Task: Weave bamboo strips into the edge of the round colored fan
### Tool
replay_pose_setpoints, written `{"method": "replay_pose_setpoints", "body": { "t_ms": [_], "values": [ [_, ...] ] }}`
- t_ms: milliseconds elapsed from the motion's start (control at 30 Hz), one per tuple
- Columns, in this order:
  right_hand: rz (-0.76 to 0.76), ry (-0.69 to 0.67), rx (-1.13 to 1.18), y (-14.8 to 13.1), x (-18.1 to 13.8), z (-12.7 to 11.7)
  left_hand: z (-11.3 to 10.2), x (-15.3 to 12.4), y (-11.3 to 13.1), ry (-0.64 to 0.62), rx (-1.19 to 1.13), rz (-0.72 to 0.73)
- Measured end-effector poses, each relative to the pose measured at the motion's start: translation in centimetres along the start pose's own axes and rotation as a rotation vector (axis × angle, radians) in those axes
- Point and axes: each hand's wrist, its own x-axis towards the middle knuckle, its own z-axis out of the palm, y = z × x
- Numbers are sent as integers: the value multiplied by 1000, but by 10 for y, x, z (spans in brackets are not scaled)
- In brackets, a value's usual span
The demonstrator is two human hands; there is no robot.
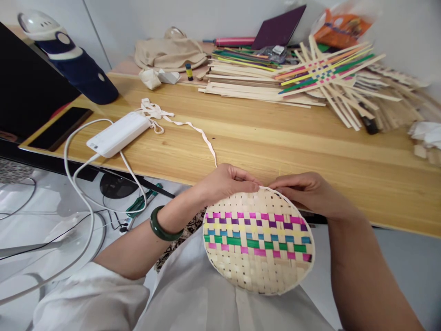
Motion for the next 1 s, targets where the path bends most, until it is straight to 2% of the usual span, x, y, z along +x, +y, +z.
{"method": "replay_pose_setpoints", "body": {
  "t_ms": [300, 633, 867, 1000],
  "values": [
    [-156, -106, -170, -4, 7, -15, -1, 1, 2, -63, -66, -2],
    [-94, -118, -150, -8, 8, -10, -1, 1, 3, -91, -81, -31],
    [-135, -101, -140, -9, 6, -5, -3, 0, 2, -125, -67, -29],
    [-168, -81, -135, -8, 5, 0, -2, 0, 2, -99, -57, -38]
  ]
}}
